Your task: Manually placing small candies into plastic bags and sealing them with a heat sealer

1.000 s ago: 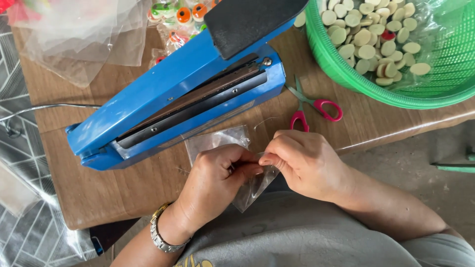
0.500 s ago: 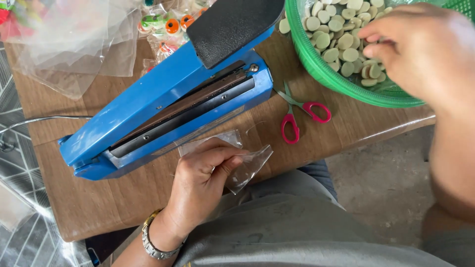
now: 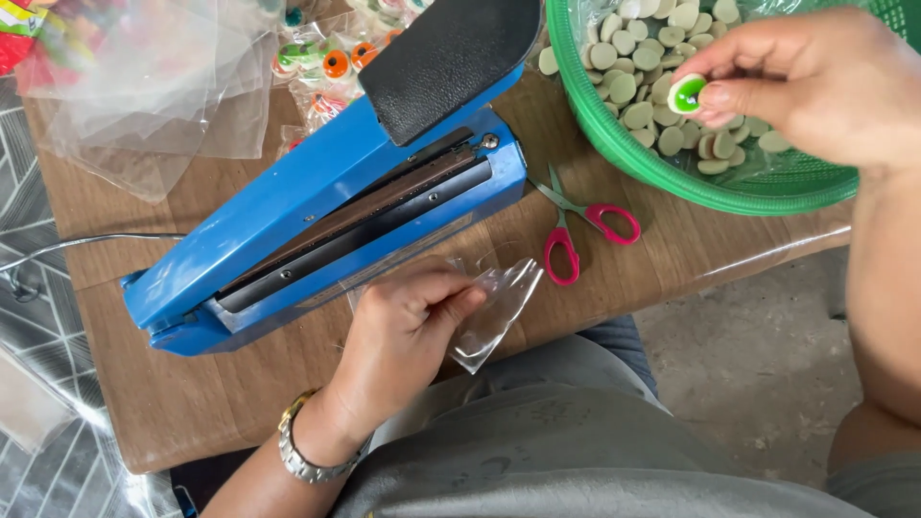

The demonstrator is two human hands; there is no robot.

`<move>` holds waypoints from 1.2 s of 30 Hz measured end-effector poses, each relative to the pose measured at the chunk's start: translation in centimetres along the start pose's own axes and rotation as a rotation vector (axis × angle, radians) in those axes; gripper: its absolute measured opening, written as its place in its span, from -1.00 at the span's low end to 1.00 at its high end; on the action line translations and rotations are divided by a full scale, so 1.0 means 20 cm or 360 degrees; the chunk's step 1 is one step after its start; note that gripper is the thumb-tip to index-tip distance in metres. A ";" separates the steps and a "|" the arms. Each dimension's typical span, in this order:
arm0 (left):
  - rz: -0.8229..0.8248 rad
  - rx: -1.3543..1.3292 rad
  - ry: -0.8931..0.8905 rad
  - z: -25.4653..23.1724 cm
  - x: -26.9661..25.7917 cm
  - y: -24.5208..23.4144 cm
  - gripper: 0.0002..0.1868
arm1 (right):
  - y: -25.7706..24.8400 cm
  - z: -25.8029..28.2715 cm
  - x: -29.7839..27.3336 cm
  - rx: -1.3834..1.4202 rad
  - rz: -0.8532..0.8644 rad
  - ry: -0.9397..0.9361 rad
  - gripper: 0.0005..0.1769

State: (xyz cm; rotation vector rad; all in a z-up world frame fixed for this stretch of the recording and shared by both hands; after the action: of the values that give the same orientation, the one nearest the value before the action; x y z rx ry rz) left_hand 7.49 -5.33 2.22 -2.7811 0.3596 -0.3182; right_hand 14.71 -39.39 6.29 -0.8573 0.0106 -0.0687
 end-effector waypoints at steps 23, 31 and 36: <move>0.0043 -0.0293 -0.0045 0.05 0.14 0.14 -0.87 | 0.32 0.54 -0.19 -0.0062 0.0454 -0.0531 -0.79; 0.0101 -0.0965 -0.0540 0.16 0.09 0.20 -0.68 | 0.41 0.58 -0.24 0.0043 0.0243 -0.0752 -0.92; 0.0054 -0.1195 -0.0561 0.15 0.09 0.19 -0.67 | 0.41 0.67 -0.37 0.0035 -0.0018 -0.1198 -0.75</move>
State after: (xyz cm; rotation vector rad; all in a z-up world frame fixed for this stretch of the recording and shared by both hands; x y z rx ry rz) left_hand 9.12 -8.50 -1.51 -3.4540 0.5170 0.4056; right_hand 8.36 -23.50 8.73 -0.8191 -0.6988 0.2455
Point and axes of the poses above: each hand's wrist, its own x-axis towards the middle knuckle, its own y-axis out of the palm, z = x × y, the point moved 5 cm from there along x, towards the middle knuckle, and after that the axes turned 13 degrees about -z, right-handed, at the moved point
